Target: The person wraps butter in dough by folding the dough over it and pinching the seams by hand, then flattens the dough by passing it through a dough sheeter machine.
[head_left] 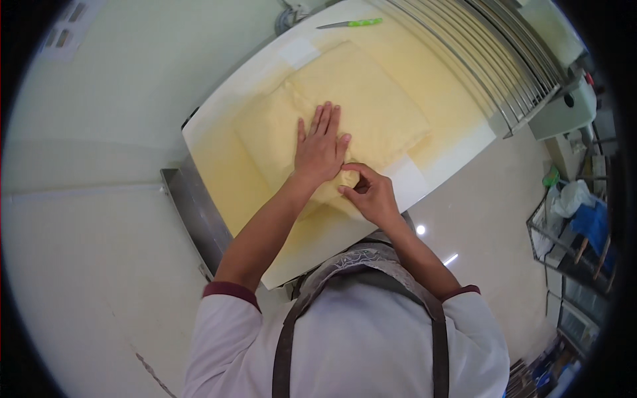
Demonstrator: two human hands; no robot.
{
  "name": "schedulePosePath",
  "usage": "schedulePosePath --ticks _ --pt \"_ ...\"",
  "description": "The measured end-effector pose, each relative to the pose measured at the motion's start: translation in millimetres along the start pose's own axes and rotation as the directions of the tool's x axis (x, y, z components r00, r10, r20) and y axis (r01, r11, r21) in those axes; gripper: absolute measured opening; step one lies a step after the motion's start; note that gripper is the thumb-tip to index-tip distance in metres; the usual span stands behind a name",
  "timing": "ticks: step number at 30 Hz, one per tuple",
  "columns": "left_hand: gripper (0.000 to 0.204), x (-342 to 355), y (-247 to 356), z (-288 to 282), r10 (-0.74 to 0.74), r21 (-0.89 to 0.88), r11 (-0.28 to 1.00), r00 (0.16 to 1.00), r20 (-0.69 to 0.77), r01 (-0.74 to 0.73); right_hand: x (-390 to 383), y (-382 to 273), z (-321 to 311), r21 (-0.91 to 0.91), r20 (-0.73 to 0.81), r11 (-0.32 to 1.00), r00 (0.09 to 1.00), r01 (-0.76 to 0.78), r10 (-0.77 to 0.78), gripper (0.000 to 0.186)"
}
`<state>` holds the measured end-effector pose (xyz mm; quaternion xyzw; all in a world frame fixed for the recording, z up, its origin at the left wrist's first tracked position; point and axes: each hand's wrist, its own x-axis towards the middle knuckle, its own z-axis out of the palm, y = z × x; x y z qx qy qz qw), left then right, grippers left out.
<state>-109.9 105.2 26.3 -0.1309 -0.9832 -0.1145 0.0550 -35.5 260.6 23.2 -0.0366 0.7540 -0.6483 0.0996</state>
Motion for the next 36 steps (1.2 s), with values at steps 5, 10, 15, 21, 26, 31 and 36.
schedulePosePath --ticks 5,10,15,21,26,31,36 --pt "0.061 -47.4 -43.3 -10.3 -0.004 -0.188 0.982 1.0 -0.013 0.001 -12.6 9.6 8.8 0.135 0.107 0.991 0.994 0.012 -0.027 0.043" --pt "0.064 -106.5 -21.5 5.7 -0.179 -0.007 0.984 0.983 -0.048 0.179 8.0 11.9 -2.9 -0.045 0.159 0.989 0.979 0.14 -0.131 0.034" --pt "0.064 -107.7 -14.7 3.9 -0.241 0.013 0.97 0.971 -0.017 0.241 10.3 -7.3 -26.5 -0.392 0.223 0.858 0.94 0.331 -0.26 0.028" --pt "0.066 -94.1 18.4 5.6 -0.166 0.116 0.98 0.986 0.0 0.165 -1.4 -8.3 -10.5 -0.21 0.15 0.967 0.982 0.142 -0.111 0.026" --pt "0.055 -114.2 21.6 -12.1 -0.138 -0.225 0.969 0.98 -0.14 0.105 15.3 5.6 -24.2 -0.332 0.23 0.929 0.969 0.165 -0.09 0.023" --pt "0.037 -148.6 58.5 18.8 -0.182 -0.84 -0.075 0.821 0.541 0.537 27.2 13.7 -38.5 -0.032 0.348 0.999 0.937 -0.021 0.031 0.018" --pt "0.027 -95.5 100.0 54.0 -0.551 -0.662 -0.747 0.619 0.559 -0.068 25.7 19.3 -41.6 -0.211 0.322 0.952 0.935 0.222 -0.147 0.017"
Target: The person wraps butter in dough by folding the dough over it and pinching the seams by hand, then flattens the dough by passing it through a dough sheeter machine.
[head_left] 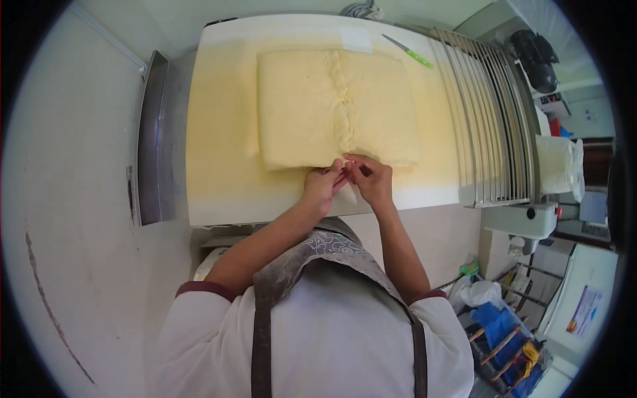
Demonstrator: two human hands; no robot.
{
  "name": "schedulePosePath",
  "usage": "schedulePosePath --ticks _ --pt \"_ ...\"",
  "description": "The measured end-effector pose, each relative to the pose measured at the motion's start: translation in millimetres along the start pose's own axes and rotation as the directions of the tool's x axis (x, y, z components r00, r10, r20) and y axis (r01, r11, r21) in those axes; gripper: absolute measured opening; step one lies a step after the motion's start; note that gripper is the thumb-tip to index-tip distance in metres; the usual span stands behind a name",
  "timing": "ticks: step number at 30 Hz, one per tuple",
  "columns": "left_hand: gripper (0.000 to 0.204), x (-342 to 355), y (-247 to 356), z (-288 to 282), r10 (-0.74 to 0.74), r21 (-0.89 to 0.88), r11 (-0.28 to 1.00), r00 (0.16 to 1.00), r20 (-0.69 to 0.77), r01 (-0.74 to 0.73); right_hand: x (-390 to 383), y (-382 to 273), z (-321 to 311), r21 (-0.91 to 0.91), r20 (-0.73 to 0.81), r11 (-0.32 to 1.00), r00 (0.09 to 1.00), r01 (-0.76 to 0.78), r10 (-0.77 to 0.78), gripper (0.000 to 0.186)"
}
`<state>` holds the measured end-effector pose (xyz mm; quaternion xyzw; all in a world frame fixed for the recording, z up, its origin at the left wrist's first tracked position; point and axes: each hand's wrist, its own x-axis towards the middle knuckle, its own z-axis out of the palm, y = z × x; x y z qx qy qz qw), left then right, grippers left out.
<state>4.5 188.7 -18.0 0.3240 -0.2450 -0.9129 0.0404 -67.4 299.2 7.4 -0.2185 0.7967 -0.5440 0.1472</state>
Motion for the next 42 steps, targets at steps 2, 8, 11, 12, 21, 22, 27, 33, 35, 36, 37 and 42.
schedulePosePath --ticks 2,8,11,12,21,22,27,33,35,36,37,42 --pt "0.027 0.3 -8.9 0.3 0.035 0.04 0.999 0.996 -0.079 -0.032 -18.2 10.6 -6.6 0.074 -0.085 0.991 0.99 -0.109 0.115 0.017" --pt "0.028 -1.4 -14.2 -0.4 0.048 0.116 0.993 0.991 -0.127 -0.034 -19.4 3.0 16.7 0.458 -0.043 0.78 0.865 -0.427 0.5 0.032" --pt "0.027 -11.3 0.3 -1.9 -0.068 0.045 0.996 0.993 -0.094 0.073 -16.0 24.0 25.7 0.614 -0.158 0.749 0.891 -0.249 0.426 0.032" --pt "0.026 -12.0 4.3 -0.1 -0.172 -0.026 0.985 0.981 -0.091 0.17 -13.2 30.0 25.1 0.614 -0.158 0.75 0.893 -0.246 0.422 0.032" --pt "0.028 -3.7 -8.3 -17.1 0.108 0.007 0.994 0.977 -0.183 -0.109 -17.7 14.6 22.7 0.59 0.124 0.651 0.851 -0.477 0.511 0.033" --pt "0.028 -9.2 -1.3 -12.9 0.103 0.004 0.995 0.979 -0.176 -0.104 -10.2 21.0 25.0 0.586 0.112 0.661 0.855 -0.468 0.506 0.032" --pt "0.024 -14.6 15.1 -28.1 0.078 -0.057 0.995 0.994 -0.082 -0.083 -14.3 6.1 31.6 0.556 0.0 0.749 0.902 -0.36 0.433 0.025" --pt "0.027 -15.4 8.0 -30.7 0.079 0.024 0.997 0.986 -0.144 -0.076 -12.7 19.2 33.9 0.572 0.251 0.658 0.868 -0.489 0.428 0.03" --pt "0.023 -23.5 21.5 -26.1 0.041 -0.028 0.999 0.985 -0.168 -0.046 -12.6 5.4 41.3 0.615 0.158 0.656 0.883 -0.438 0.442 0.026" --pt "0.019 -25.6 26.4 -24.2 -0.003 -0.078 0.997 0.983 -0.185 -0.012 -12.7 0.6 43.7 0.655 0.058 0.653 0.887 -0.38 0.458 0.022" --pt "0.019 -22.9 28.0 -29.1 0.013 -0.081 0.996 0.981 -0.193 -0.029 -12.0 -1.8 45.6 0.654 0.073 0.653 0.891 -0.382 0.448 0.022" --pt "0.021 -14.3 13.3 -47.6 0.232 0.118 0.971 0.937 -0.26 -0.207 -14.4 5.1 44.1 0.489 0.43 0.639 0.801 -0.594 0.416 0.02"
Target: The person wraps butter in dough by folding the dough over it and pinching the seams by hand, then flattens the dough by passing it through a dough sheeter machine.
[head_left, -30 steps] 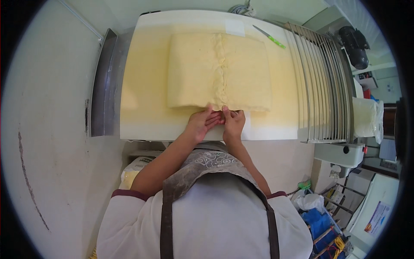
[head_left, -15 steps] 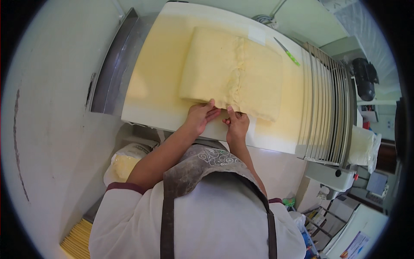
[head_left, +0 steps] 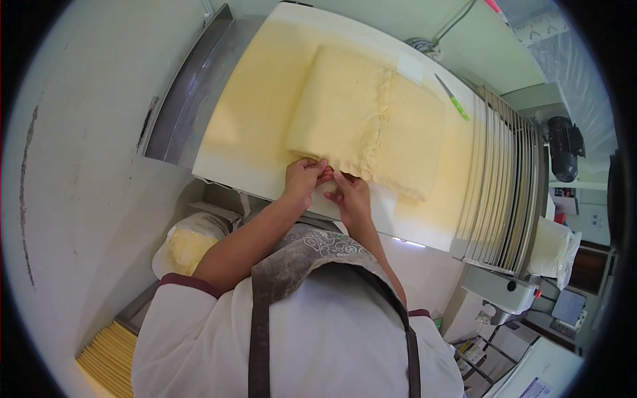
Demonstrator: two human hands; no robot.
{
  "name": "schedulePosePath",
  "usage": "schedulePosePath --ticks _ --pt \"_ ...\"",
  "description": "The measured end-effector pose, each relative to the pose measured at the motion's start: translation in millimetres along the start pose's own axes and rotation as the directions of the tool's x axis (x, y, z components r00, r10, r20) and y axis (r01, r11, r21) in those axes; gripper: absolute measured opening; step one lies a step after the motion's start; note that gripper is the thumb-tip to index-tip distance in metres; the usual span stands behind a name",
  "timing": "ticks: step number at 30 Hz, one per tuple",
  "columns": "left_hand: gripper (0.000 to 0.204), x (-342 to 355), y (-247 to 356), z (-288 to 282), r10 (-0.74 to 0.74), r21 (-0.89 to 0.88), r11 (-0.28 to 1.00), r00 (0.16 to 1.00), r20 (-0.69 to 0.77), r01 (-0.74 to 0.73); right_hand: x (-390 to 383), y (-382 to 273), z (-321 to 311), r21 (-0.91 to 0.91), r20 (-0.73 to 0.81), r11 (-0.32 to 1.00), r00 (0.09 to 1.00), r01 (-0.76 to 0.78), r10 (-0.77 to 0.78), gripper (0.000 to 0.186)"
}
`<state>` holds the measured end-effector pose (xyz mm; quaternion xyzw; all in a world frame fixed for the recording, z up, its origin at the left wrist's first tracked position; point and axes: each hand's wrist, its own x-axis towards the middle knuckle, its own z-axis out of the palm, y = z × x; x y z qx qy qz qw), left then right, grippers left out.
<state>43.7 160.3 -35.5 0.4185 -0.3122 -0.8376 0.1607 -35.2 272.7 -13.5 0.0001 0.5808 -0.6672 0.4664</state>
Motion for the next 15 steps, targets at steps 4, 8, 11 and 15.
schedulePosePath --ticks 4,8,11,15 --pt "0.022 -6.3 19.7 -3.3 -0.125 -0.051 0.99 0.986 0.107 0.131 8.6 4.5 13.9 0.192 -0.045 0.974 0.993 0.12 -0.113 0.025" --pt "0.021 -4.0 21.9 -3.6 -0.106 -0.079 0.991 0.994 0.011 0.106 -6.6 -3.3 23.3 0.113 -0.1 0.985 0.988 0.13 -0.118 0.021" --pt "0.026 -0.7 16.5 -12.1 -0.006 0.044 0.999 1.0 -0.009 0.006 3.4 4.5 24.4 0.105 -0.029 0.993 0.998 0.06 -0.057 0.02" --pt "0.023 -6.0 31.6 -14.6 -0.125 0.031 0.992 0.989 0.076 0.123 9.2 5.3 35.8 0.22 -0.141 0.968 0.986 0.121 -0.091 0.022"
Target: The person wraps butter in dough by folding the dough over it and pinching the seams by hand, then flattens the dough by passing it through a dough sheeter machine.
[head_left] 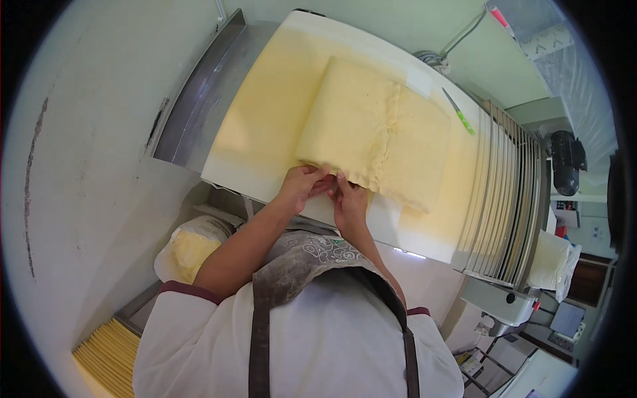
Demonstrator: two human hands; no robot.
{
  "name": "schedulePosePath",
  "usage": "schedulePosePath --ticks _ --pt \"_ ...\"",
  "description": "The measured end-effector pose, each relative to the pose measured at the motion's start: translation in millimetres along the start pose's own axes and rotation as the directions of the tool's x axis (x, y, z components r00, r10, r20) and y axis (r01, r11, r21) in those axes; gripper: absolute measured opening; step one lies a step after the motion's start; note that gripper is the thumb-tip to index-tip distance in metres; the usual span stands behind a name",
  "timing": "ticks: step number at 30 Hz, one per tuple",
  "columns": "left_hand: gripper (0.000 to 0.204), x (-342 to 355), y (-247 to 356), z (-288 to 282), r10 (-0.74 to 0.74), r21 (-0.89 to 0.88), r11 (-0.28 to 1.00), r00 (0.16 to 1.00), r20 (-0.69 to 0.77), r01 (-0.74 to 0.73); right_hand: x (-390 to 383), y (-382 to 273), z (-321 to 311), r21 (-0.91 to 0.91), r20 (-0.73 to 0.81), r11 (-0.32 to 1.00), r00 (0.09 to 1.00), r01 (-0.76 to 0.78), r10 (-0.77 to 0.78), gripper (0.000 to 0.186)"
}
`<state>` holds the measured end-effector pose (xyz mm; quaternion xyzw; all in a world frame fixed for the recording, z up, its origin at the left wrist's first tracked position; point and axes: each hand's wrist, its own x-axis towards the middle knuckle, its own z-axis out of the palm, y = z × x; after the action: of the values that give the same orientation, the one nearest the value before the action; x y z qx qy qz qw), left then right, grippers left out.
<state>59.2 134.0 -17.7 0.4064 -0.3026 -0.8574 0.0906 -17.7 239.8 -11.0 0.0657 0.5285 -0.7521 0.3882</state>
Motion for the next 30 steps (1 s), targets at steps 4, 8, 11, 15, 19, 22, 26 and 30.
schedulePosePath --ticks 4,8,11,15,19,22,26,30 --pt "0.021 -0.4 6.8 -3.8 0.028 -0.091 0.995 0.998 -0.048 -0.032 -4.5 -0.2 -3.6 -0.062 0.021 0.998 1.0 -0.007 0.008 0.021" --pt "0.023 0.8 -0.4 -12.6 0.184 0.096 0.98 0.979 -0.091 -0.175 -3.4 3.5 -0.1 -0.154 0.095 0.987 0.994 -0.036 0.051 0.016" --pt "0.02 -13.0 14.5 -6.2 0.087 0.105 0.991 0.993 -0.076 -0.079 -2.0 4.6 -1.0 -0.116 0.046 0.993 0.998 -0.033 0.038 0.014" --pt "0.018 3.9 20.1 -23.0 0.14 0.134 0.984 0.978 -0.155 -0.119 -1.0 1.8 -5.7 -0.125 0.074 0.991 0.996 -0.044 0.054 0.017" --pt "0.02 5.9 13.4 -27.3 0.286 0.271 0.931 0.949 -0.13 -0.244 -2.9 -12.3 -18.6 -0.145 0.088 0.986 0.991 -0.086 0.099 0.021" --pt "0.02 3.2 22.6 -35.5 0.2 0.264 0.949 0.976 -0.082 -0.172 -6.8 -26.5 -40.6 -0.118 -0.037 0.992 0.999 -0.043 0.039 0.027" --pt "0.023 5.3 32.5 -31.8 0.2 0.328 0.931 0.975 -0.096 -0.159 -0.8 -20.5 -65.2 -0.137 -0.103 0.991 0.994 0.005 -0.019 0.032" --pt "0.024 12.1 29.0 -41.1 0.315 0.388 0.882 0.947 -0.066 -0.267 1.6 -12.3 -67.0 -0.239 -0.114 0.969 0.989 0.067 -0.097 0.034"
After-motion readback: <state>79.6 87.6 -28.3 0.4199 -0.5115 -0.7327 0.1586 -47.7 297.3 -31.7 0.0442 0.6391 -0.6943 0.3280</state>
